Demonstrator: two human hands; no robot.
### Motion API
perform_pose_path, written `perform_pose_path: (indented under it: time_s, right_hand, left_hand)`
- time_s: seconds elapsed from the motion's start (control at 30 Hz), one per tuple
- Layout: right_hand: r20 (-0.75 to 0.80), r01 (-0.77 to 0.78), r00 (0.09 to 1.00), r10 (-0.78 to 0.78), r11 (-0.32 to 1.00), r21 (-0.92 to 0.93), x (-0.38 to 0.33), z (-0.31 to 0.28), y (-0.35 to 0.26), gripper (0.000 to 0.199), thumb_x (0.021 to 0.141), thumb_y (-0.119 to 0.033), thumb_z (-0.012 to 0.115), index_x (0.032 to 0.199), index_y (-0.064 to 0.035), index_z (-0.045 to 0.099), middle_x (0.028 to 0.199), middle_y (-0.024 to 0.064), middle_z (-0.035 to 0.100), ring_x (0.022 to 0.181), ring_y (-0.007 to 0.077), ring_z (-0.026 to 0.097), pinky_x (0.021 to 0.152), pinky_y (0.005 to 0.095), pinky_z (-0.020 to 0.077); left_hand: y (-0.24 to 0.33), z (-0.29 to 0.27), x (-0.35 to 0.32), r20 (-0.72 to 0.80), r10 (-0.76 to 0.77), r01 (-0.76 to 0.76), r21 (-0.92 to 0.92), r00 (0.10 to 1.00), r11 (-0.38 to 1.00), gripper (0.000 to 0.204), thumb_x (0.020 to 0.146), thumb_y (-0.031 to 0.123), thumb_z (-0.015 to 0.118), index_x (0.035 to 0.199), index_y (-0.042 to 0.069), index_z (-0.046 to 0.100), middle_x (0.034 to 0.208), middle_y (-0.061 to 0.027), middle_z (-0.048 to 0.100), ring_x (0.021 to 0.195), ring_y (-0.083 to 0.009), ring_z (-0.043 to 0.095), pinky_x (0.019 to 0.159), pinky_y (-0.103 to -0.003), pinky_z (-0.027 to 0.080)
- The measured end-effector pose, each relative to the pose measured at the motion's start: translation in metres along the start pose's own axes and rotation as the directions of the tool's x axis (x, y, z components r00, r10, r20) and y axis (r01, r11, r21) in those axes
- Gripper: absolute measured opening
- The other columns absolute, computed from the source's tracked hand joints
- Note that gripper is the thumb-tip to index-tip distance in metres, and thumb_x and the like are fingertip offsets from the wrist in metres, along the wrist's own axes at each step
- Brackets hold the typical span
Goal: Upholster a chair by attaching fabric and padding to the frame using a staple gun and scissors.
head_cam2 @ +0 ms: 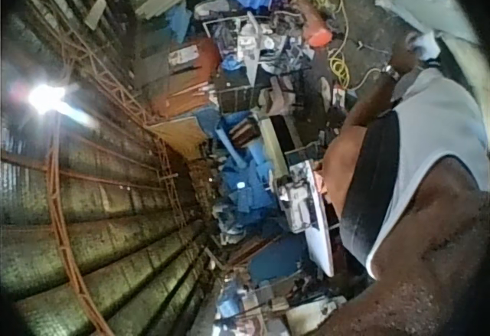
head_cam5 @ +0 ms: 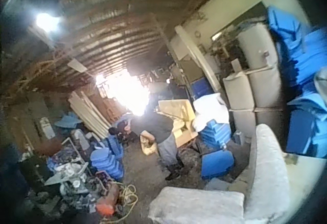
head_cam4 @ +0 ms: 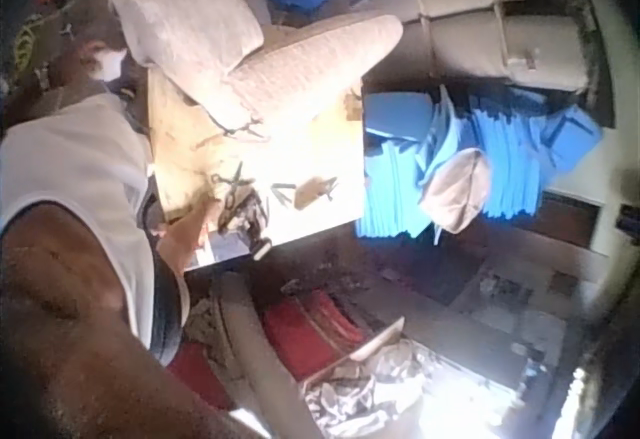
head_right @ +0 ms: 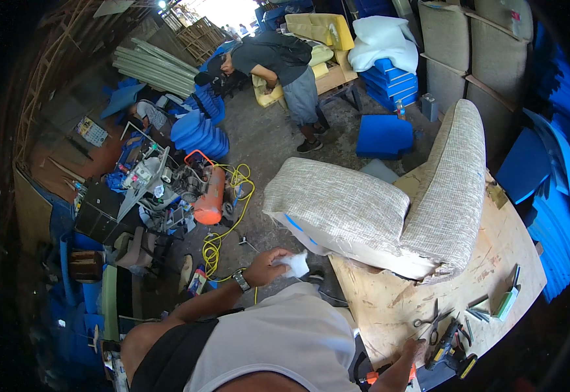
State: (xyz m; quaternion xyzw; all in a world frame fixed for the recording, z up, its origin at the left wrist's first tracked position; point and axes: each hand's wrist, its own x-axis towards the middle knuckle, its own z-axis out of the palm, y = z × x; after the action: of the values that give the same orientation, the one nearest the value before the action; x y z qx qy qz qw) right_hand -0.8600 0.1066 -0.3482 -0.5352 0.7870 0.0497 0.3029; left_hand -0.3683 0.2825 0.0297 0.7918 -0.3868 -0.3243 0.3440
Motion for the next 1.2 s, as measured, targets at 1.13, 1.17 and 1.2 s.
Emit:
perform_pose_path:
  time_s: [1.13, 1.17, 1.2]
  right_hand:
    - [-0.162, 0.695, 0.329, -0.930, 0.122, 0.709, -0.344, -0.125, -0.371, 0.051, 0.081, -0.017, 0.078, 0.125, 0.0007, 0.059, 0.116, 0.0126, 0.062, 0.110, 0.0237, 0.058, 0.095, 0.0365, 0.0475]
    - [-0.126, 0.676, 0.361, -0.924, 0.166, 0.718, -0.349, -0.130, -0.377, 0.047, 0.080, -0.014, 0.076, 0.121, 0.0009, 0.061, 0.116, 0.0127, 0.062, 0.108, 0.0232, 0.059, 0.093, 0.0361, 0.0493]
    - [-0.058, 0.631, 0.400, -0.915, 0.229, 0.741, -0.337, -0.125, -0.367, 0.042, 0.078, -0.008, 0.074, 0.118, 0.0015, 0.063, 0.117, 0.0118, 0.061, 0.106, 0.0231, 0.060, 0.091, 0.0357, 0.0509]
  left_hand:
    - [0.003, -0.045, 0.034, -0.089, 0.645, -0.648, -0.204, 0.759, 0.734, 0.024, 0.082, 0.004, 0.071, 0.105, 0.005, 0.064, 0.101, -0.0108, 0.068, 0.089, -0.0245, 0.069, 0.078, -0.035, 0.056]
    - [0.001, -0.043, 0.039, -0.035, 0.663, -0.653, -0.214, 0.748, 0.726, 0.022, 0.083, 0.003, 0.070, 0.103, 0.005, 0.063, 0.100, -0.0106, 0.068, 0.089, -0.0239, 0.068, 0.075, -0.034, 0.056]
    - [0.005, -0.046, 0.039, 0.094, 0.624, -0.595, -0.219, 0.776, 0.773, 0.019, 0.083, 0.002, 0.068, 0.101, 0.004, 0.061, 0.100, -0.0105, 0.067, 0.091, -0.0242, 0.067, 0.074, -0.034, 0.056]
